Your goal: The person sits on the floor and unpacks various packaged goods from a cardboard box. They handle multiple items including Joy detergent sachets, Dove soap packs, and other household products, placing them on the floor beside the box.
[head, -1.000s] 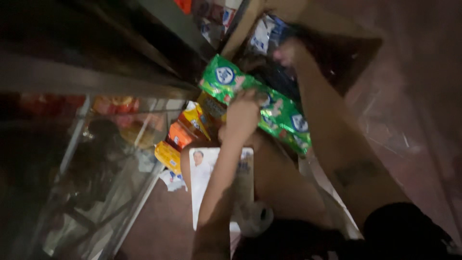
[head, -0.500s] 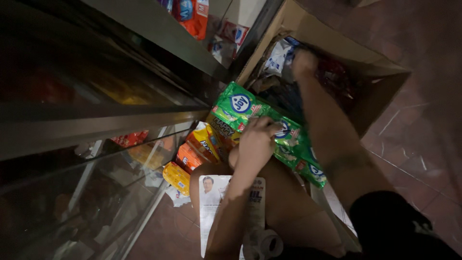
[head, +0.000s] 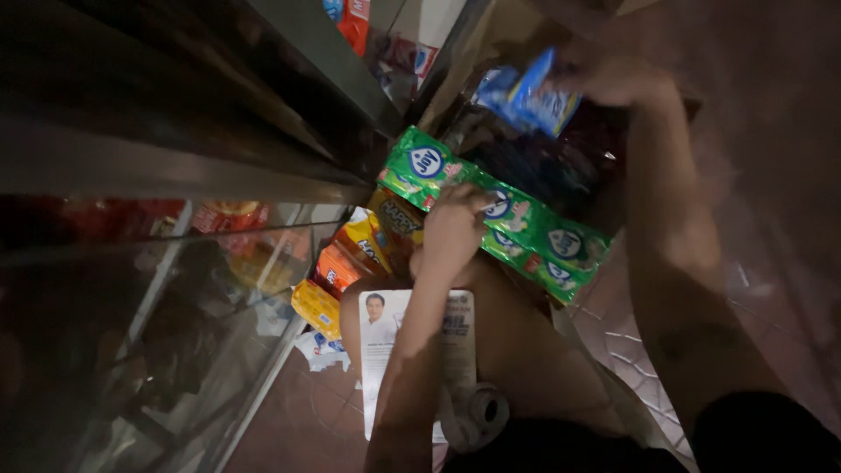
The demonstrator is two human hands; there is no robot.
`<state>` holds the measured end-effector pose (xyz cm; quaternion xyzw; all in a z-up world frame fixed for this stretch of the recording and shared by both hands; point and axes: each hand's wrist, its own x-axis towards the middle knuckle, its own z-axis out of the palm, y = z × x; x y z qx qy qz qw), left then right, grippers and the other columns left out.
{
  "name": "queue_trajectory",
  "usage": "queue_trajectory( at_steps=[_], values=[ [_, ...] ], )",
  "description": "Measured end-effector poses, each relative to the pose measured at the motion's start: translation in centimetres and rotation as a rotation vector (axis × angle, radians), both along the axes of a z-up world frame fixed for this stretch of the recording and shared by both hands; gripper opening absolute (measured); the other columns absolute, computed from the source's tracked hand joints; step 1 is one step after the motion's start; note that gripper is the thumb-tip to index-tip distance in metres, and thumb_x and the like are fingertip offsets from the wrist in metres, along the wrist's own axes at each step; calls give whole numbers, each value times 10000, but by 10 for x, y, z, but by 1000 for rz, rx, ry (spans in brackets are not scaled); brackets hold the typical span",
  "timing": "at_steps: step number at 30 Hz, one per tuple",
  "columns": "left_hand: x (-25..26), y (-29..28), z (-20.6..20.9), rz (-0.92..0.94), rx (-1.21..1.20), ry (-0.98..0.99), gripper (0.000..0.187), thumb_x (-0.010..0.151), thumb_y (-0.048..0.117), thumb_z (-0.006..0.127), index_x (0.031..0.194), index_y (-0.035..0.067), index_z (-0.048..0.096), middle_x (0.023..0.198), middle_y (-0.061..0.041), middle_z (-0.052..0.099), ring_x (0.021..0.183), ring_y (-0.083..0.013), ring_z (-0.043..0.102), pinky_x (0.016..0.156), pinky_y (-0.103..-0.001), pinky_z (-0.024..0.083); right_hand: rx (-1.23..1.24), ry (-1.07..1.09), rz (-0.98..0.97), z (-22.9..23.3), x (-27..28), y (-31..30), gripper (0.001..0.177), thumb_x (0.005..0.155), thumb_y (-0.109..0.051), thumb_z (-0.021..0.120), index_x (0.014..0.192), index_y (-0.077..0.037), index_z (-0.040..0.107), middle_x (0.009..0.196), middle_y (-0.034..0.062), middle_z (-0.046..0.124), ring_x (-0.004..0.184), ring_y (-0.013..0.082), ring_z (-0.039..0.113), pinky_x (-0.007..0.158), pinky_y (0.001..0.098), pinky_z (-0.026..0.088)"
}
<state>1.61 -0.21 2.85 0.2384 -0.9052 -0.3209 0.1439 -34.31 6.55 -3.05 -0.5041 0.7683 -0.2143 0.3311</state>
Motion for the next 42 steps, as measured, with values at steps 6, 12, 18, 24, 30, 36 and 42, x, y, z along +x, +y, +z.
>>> queue_trajectory(
  at_steps=[6, 12, 18, 24, 30, 36, 42],
  values=[
    [4, 5, -3, 5, -29, 44, 322, 757, -23, 718, 1032, 130, 787, 1099, -47, 712, 1087, -298, 628, 951, -398, 523, -463, -351, -291, 84, 33, 19, 278, 1050, -249, 657, 1263, -71, 673, 1135, 53, 718, 1013, 124, 679, 871, 273, 548],
    [1, 3, -3, -2, -11, 33, 307, 765, -29, 714, 1019, 125, 790, 1066, -42, 713, 1055, -289, 626, 926, -392, 523, -182, 43, -408, -22, 12, 5, 320, 996, -273, 650, 1267, -104, 661, 1218, 93, 669, 1053, 239, 620, 897, 360, 505],
    [2, 0, -11, -10, 31, 61, 372, 726, -74, 703, 1029, 123, 789, 1062, -44, 707, 1063, -291, 624, 937, -397, 525, -61, 39, -304, -198, 14, -55, 407, 954, -287, 661, 1312, -100, 616, 1348, 154, 611, 1180, 328, 577, 980, 412, 478],
    [-1, -6, -8, -46, 35, 66, 414, 719, -105, 698, 1060, 118, 768, 1065, -62, 680, 1090, -310, 616, 990, -420, 513, 98, 105, -369, -251, 25, -87, 621, 910, -334, 687, 1434, -59, 499, 1412, 245, 545, 1270, 434, 520, 1046, 465, 439],
    [-4, -11, 2, -51, 75, 73, 437, 697, -123, 666, 1063, 97, 761, 1093, -73, 686, 1093, -328, 614, 1000, -431, 506, 235, 18, -233, -267, 16, -98, 660, 930, -390, 673, 1477, -69, 489, 1451, 230, 556, 1284, 416, 558, 1052, 468, 464],
    [-4, -10, -3, -56, 103, 41, 406, 759, -124, 666, 1083, 100, 764, 1110, -62, 684, 1083, -293, 620, 973, -401, 515, 244, -652, -845, -295, 15, -71, 503, 991, -372, 640, 1382, -57, 597, 1421, 209, 600, 1253, 407, 602, 957, 482, 510],
    [-6, -14, -5, -64, 135, 47, 391, 751, -119, 665, 1056, 101, 772, 1053, -48, 696, 1067, -279, 624, 978, -405, 513, 9, -1175, -415, -295, 9, -35, 534, 854, -142, 654, 1378, -48, 618, 1353, 157, 574, 1204, 341, 563, 954, 452, 497]
  ],
)
